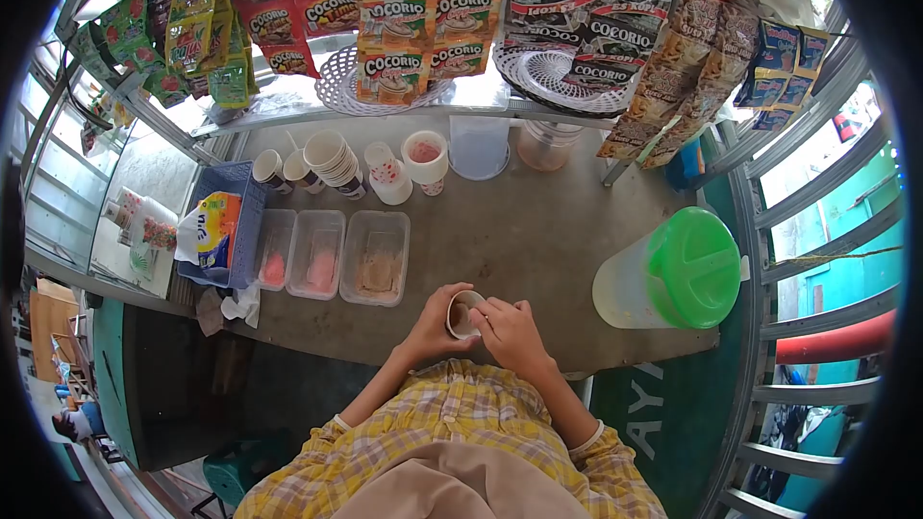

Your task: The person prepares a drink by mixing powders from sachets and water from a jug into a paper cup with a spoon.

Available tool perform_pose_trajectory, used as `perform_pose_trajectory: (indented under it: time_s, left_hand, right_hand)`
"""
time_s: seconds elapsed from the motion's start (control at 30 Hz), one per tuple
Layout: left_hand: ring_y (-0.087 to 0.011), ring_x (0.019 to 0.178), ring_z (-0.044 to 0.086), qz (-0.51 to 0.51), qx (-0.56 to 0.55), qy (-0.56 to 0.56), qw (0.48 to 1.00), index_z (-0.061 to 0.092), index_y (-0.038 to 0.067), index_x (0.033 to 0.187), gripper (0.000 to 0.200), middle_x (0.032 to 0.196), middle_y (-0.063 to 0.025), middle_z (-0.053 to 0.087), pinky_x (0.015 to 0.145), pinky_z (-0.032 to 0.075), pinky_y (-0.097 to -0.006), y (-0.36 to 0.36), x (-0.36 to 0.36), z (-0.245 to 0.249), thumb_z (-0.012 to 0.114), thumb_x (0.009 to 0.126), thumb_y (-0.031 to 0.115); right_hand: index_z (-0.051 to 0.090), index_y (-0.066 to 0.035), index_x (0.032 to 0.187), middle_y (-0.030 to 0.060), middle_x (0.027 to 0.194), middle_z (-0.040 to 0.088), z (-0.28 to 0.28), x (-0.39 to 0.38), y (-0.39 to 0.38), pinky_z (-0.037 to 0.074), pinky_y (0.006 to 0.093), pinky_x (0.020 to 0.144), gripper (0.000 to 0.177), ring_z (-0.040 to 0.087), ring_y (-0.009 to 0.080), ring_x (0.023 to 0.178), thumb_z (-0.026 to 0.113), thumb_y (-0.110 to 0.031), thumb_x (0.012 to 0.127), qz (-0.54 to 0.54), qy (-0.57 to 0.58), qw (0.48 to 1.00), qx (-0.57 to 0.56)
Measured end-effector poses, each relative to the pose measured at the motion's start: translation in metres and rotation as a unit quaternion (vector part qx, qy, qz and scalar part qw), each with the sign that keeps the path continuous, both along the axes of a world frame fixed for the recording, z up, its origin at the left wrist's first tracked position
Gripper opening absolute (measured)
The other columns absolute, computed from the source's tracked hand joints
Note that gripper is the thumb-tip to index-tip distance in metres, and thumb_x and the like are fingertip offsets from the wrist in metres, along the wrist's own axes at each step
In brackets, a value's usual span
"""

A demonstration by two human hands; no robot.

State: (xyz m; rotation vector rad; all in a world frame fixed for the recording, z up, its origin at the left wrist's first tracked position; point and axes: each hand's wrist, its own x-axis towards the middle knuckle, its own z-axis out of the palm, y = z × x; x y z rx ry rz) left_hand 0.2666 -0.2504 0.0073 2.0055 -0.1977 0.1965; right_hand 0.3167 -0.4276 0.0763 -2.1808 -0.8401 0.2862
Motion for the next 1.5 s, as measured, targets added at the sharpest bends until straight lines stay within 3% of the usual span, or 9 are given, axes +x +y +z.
perform_pose_trajectory:
  time_s: [0.13, 0.23, 0.93, 1.03, 1.13, 1.23, 1.33, 1.43, 1.5]
  left_hand:
    - [-0.0323, 0.110, 0.053, -0.003, 0.004, -0.005, 1.000, 0.046, 0.007, 0.130, 0.078, 0.118, -0.0137, 0.055, 0.097, 0.040, -0.0425, 0.000, 0.000, 0.000, 0.081, 0.064, 0.029]
    - [-0.0323, 0.110, 0.053, -0.003, 0.003, 0.000, 1.000, 0.046, 0.007, 0.130, 0.078, 0.117, -0.0138, 0.055, 0.097, 0.040, -0.0424, 0.000, 0.001, 0.001, 0.081, 0.064, 0.030]
    - [-0.0330, 0.113, 0.053, -0.007, 0.008, -0.007, 1.000, 0.047, 0.007, 0.130, 0.078, 0.120, -0.0140, 0.056, 0.099, 0.038, -0.0433, 0.001, 0.001, -0.002, 0.081, 0.064, 0.031]
    - [-0.0330, 0.113, 0.053, -0.010, 0.002, 0.000, 1.000, 0.047, 0.007, 0.130, 0.078, 0.120, -0.0140, 0.056, 0.099, 0.038, -0.0433, 0.001, 0.001, -0.003, 0.080, 0.064, 0.031]
    - [-0.0330, 0.113, 0.053, -0.006, 0.002, 0.001, 1.000, 0.047, 0.007, 0.130, 0.078, 0.121, -0.0140, 0.056, 0.099, 0.039, -0.0433, 0.000, 0.000, -0.003, 0.080, 0.064, 0.031]
    - [-0.0331, 0.113, 0.053, -0.007, 0.007, -0.011, 1.000, 0.047, 0.007, 0.130, 0.078, 0.120, -0.0140, 0.056, 0.099, 0.039, -0.0434, 0.000, 0.001, -0.005, 0.080, 0.064, 0.031]
    - [-0.0331, 0.112, 0.053, -0.009, 0.004, -0.006, 1.000, 0.047, 0.007, 0.130, 0.078, 0.120, -0.0139, 0.056, 0.099, 0.039, -0.0433, 0.001, 0.001, -0.004, 0.080, 0.064, 0.031]
    - [-0.0330, 0.113, 0.054, -0.011, 0.001, 0.005, 1.000, 0.047, 0.008, 0.130, 0.078, 0.119, -0.0138, 0.056, 0.099, 0.038, -0.0435, 0.001, 0.001, -0.004, 0.080, 0.064, 0.031]
    - [-0.0328, 0.113, 0.054, -0.012, 0.003, 0.004, 1.000, 0.047, 0.008, 0.130, 0.078, 0.120, -0.0136, 0.056, 0.100, 0.038, -0.0435, 0.001, 0.001, -0.004, 0.081, 0.063, 0.031]
  right_hand:
    - [0.060, -0.007, 0.084, 0.0080, 0.081, 0.060, -0.004, -0.001, 0.001, 0.033, 0.0384, 0.076, 0.024, 0.055, 0.0278, 0.076, 0.048, -0.022, 0.097, -0.017, -0.063, 0.998, -0.018]
    - [0.060, -0.007, 0.084, 0.0083, 0.081, 0.059, -0.003, 0.001, 0.000, 0.033, 0.0387, 0.076, 0.023, 0.055, 0.0277, 0.077, 0.048, -0.022, 0.097, 0.005, 0.014, 1.000, -0.001]
    - [0.062, -0.006, 0.089, 0.0088, 0.083, 0.061, -0.004, 0.003, 0.001, 0.035, 0.0390, 0.076, 0.026, 0.056, 0.0280, 0.078, 0.046, -0.024, 0.098, -0.016, 0.027, 0.999, 0.013]
    - [0.058, -0.005, 0.080, 0.0098, 0.080, 0.059, -0.005, 0.001, 0.003, 0.035, 0.0381, 0.074, 0.026, 0.056, 0.0293, 0.077, 0.047, -0.022, 0.097, -0.025, -0.040, 0.999, -0.002]
    - [0.058, -0.005, 0.081, 0.0098, 0.081, 0.059, 0.005, 0.002, 0.003, 0.035, 0.0382, 0.075, 0.025, 0.056, 0.0290, 0.078, 0.047, -0.022, 0.097, -0.018, 0.054, 0.998, 0.021]
    - [0.058, -0.004, 0.080, 0.0101, 0.080, 0.060, -0.003, 0.000, 0.005, 0.035, 0.0380, 0.075, 0.026, 0.056, 0.0297, 0.077, 0.047, -0.022, 0.097, -0.038, -0.056, 0.998, 0.009]
    - [0.058, -0.005, 0.082, 0.0099, 0.081, 0.060, 0.004, 0.003, 0.002, 0.035, 0.0382, 0.076, 0.024, 0.056, 0.0291, 0.079, 0.047, -0.021, 0.096, -0.015, 0.065, 0.997, 0.032]
    - [0.059, -0.004, 0.082, 0.0100, 0.080, 0.061, -0.002, 0.001, 0.004, 0.035, 0.0381, 0.076, 0.024, 0.056, 0.0295, 0.077, 0.048, -0.021, 0.096, -0.029, -0.043, 0.999, 0.001]
    - [0.060, -0.005, 0.086, 0.0096, 0.083, 0.061, -0.001, 0.004, 0.001, 0.035, 0.0391, 0.076, 0.025, 0.056, 0.0288, 0.078, 0.046, -0.022, 0.097, 0.000, 0.027, 1.000, 0.008]
